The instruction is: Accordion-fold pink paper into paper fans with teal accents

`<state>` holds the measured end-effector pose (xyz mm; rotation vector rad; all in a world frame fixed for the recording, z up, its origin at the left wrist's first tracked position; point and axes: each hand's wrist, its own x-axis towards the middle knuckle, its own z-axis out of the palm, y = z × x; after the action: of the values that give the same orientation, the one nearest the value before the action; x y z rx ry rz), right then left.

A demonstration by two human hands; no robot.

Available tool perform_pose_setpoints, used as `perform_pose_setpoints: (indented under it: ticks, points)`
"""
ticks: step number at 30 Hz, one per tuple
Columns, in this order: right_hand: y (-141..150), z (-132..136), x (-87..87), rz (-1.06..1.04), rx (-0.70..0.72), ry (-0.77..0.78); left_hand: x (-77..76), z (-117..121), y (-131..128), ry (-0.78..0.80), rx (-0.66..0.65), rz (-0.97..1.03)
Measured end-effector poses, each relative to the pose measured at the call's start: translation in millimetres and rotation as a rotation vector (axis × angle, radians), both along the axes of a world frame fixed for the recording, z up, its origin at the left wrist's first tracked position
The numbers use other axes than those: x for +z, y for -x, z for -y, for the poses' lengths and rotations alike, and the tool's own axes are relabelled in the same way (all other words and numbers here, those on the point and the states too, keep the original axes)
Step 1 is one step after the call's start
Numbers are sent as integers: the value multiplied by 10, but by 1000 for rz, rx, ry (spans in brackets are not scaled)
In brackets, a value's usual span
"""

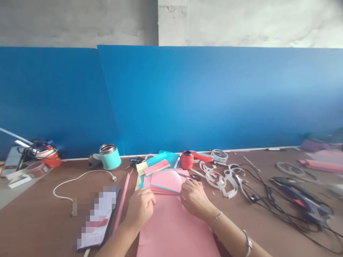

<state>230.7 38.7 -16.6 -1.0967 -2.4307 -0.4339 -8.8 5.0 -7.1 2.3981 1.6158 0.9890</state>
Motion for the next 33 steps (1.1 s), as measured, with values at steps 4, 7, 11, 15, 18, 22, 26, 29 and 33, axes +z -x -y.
perform_pose_setpoints:
  ticks: [4,7,11,15,18,22,26,29,33]
  points:
    - [72,78,83,-206,19,-70,39,102,-191,185,-81,127]
    - [186,185,135,-245,139,-106,76,144,-294,362,14,241]
    - [293,319,174,-198,227,-120,16,155,-343,370,115,312]
    - [262,427,232,-202,299,-153,-58,99,-275,76,159,257]
    - [240,459,241,-247,332,-327,-70,23,-237,-140,151,50]
    - [270,359,173,-245,162,-294,-127,-55,-299,-111,166,-307]
    - [225,177,58,-182,137,-84,-176,-69,-339,19,-1,-388]
    - [128,98,-15,-83,118,24,-125,-51,-277,96,-110,-250]
    - [25,93,-36,-94,87,218,-39,-31,-166,170,-122,-89]
